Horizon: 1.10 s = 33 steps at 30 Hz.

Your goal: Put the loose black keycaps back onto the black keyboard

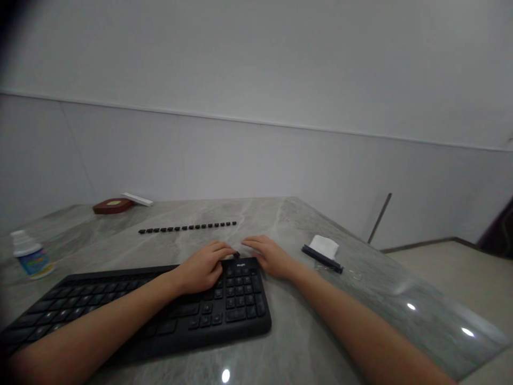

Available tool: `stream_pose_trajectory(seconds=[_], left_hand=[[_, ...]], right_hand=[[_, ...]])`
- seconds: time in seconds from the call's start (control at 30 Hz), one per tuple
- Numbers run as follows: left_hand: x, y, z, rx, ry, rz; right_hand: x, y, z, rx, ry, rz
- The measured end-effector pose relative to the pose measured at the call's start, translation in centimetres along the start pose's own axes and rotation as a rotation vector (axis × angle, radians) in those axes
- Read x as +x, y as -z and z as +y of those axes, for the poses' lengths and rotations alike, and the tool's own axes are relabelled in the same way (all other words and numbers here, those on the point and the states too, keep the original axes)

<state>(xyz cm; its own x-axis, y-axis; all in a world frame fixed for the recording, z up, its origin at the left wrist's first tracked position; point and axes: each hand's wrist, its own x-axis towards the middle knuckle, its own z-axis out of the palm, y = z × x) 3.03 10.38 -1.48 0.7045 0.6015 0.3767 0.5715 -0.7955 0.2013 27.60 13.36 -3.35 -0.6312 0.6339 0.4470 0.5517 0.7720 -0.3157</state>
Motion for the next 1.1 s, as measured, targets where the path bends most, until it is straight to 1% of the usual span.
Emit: stream_pose_trajectory(seconds=[0.07,0.2,0.33,0.53,0.77,0.9,1.1], left_hand=[[0.2,-0.1,-0.1,0.005,0.056,-0.031],[0.5,0.2,0.1,-0.022,0.009,-0.148],[0.6,0.5,0.4,-0.015,0.001,-0.177],[0.4,0.3,0.3,-0.035,-0.019,-0.136],[0.4,0.1,0.0,-0.05,-0.018,-0.099],[0.4,0.0,0.0,-0.044,-0.023,-0.111],[0.3,0.0,0.0,-0.025,-0.002,-0.113]], right_hand=[[0.5,-0.4,0.1,0.008,0.033,-0.041],[1.0,-0.7,0.3,-0.01,0.066,-0.091],[0.9,-0.6,0.5,-0.035,0.108,-0.101],[0.7,0.0,0.6,-0.028,0.158,-0.108],[0.4,1.0,0.5,-0.006,0.151,-0.143],[0.5,1.0,0.6,0.044,0.177,-0.183],[0.4,1.2,1.3,0.069,0.126,-0.189]])
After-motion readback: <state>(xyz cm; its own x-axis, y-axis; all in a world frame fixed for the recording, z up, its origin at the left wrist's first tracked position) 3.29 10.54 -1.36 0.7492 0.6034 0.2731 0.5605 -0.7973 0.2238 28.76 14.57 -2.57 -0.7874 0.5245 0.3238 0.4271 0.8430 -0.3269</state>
